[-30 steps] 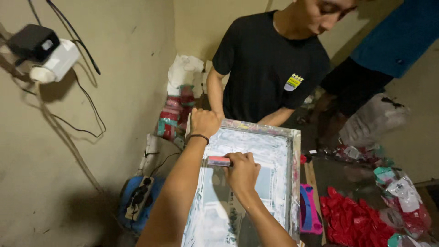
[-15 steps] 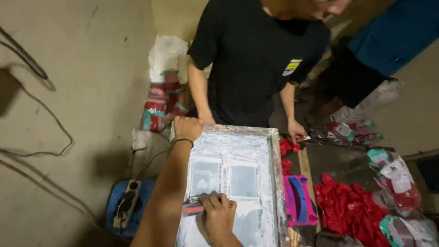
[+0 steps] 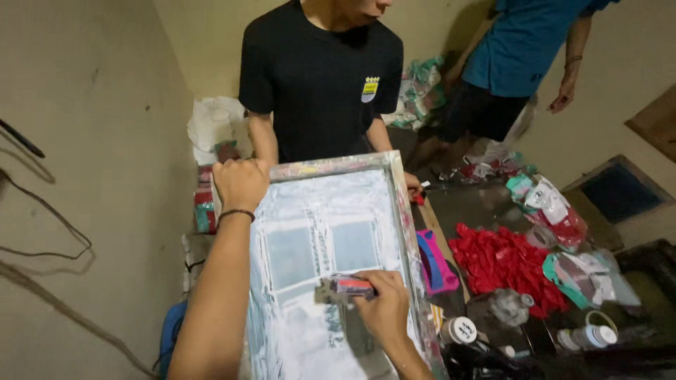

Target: The person uses a small roller to spread a white adhesive or paste onto a rectangular frame placed on a table. The person repeatedly rolls the tool back and forth across the surface to distribute the material. Two other people stand nearby, one holding a red balloon.

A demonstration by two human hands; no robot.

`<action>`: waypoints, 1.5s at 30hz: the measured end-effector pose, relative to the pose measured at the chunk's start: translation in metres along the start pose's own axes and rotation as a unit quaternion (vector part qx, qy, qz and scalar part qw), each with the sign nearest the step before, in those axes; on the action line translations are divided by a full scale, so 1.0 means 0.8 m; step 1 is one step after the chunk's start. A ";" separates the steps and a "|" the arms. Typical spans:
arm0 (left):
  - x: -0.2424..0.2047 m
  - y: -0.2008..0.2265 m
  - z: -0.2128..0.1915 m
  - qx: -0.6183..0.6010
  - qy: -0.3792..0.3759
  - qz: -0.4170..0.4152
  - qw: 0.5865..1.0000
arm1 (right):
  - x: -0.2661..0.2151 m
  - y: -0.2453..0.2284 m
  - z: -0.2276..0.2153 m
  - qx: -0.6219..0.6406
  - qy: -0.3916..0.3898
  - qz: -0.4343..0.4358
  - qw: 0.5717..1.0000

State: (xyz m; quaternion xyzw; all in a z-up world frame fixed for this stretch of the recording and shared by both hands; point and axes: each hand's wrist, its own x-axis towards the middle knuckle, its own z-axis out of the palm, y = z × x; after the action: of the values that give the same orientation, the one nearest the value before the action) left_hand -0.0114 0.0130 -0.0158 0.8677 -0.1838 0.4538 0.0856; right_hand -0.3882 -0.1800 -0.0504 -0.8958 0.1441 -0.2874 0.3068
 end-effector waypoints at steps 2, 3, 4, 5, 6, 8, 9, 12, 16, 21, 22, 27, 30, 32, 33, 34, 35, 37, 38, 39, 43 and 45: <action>0.004 0.006 -0.014 0.008 0.012 -0.003 1.000 | -0.025 -0.007 -0.001 -0.001 -0.012 -0.008 1.000; 0.010 0.006 -0.022 0.017 0.026 -0.011 0.999 | -0.032 -0.011 -0.003 -0.003 -0.024 -0.022 0.999; 0.014 0.009 -0.037 0.021 0.029 -0.013 0.999 | -0.062 -0.013 0.009 -0.001 -0.024 -0.027 0.999; 0.020 0.012 -0.050 0.023 0.020 -0.014 0.999 | -0.087 -0.012 0.021 -0.025 -0.067 -0.047 0.996; 0.025 0.015 -0.061 0.026 0.011 -0.016 0.999 | -0.111 -0.011 0.034 -0.050 -0.110 -0.067 0.990; 0.033 0.021 -0.074 0.021 0.006 -0.033 0.999 | -0.131 -0.051 0.030 -0.069 -0.080 -0.105 0.989; 0.031 0.022 -0.078 0.015 -0.009 -0.044 0.999 | -0.146 -0.071 0.030 -0.086 -0.054 -0.132 0.986; 0.038 0.023 -0.101 -0.006 0.008 -0.019 1.000 | -0.130 -0.058 0.054 -0.130 -0.014 -0.232 0.964; 0.043 0.028 -0.130 -0.018 0.059 -0.020 0.998 | -0.045 -0.136 0.053 -0.126 0.063 -0.271 0.952; 0.050 0.032 -0.157 -0.001 0.018 -0.024 1.000 | -0.029 -0.175 0.025 -0.118 0.005 -0.259 0.959; 0.064 0.033 -0.162 -0.010 0.021 -0.024 0.999 | -0.041 -0.159 0.021 -0.127 0.008 -0.258 0.958; 0.061 0.037 -0.176 -0.068 0.025 -0.034 0.997 | -0.150 -0.063 -0.018 -0.075 0.075 -0.162 0.981; 0.063 0.036 -0.205 -0.066 0.044 -0.024 0.997 | -0.180 0.000 -0.027 -0.147 0.020 -0.118 0.982; 0.067 0.036 -0.198 -0.050 0.028 -0.025 0.998 | -0.153 -0.015 -0.025 -0.144 0.030 -0.116 0.982; 0.059 0.038 -0.194 -0.032 -0.003 -0.032 0.999 | -0.148 -0.019 -0.027 -0.143 0.025 -0.110 0.983; 0.062 0.039 -0.189 -0.033 0.001 -0.028 0.999 | -0.126 -0.018 -0.022 -0.142 0.030 -0.109 0.983; 0.059 0.038 -0.183 -0.032 0.025 -0.028 0.999 | -0.104 -0.015 -0.019 -0.151 0.023 -0.046 0.987; 0.057 0.036 -0.176 -0.030 0.043 -0.027 0.998 | -0.061 -0.019 -0.024 -0.159 0.010 0.021 0.987; 0.057 0.036 -0.177 -0.007 0.033 -0.025 0.999 | -0.039 -0.026 -0.033 -0.149 0.007 0.061 0.987; 0.061 0.034 -0.177 0.017 0.024 -0.020 0.999 | -0.015 -0.034 -0.039 -0.136 0.005 0.104 0.985; 0.056 0.034 -0.177 0.039 0.012 0.003 0.999 | -0.039 -0.003 -0.062 -0.068 0.016 0.048 0.996; 0.045 0.032 -0.147 0.058 0.007 -0.026 0.998 | -0.072 0.017 -0.064 0.029 0.039 -0.037 0.998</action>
State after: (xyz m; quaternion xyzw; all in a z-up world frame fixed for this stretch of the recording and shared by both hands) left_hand -0.0914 0.0179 0.0810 0.8725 -0.1338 0.4675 0.0488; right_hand -0.4663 -0.1892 -0.0502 -0.8793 0.1143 -0.3377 0.3158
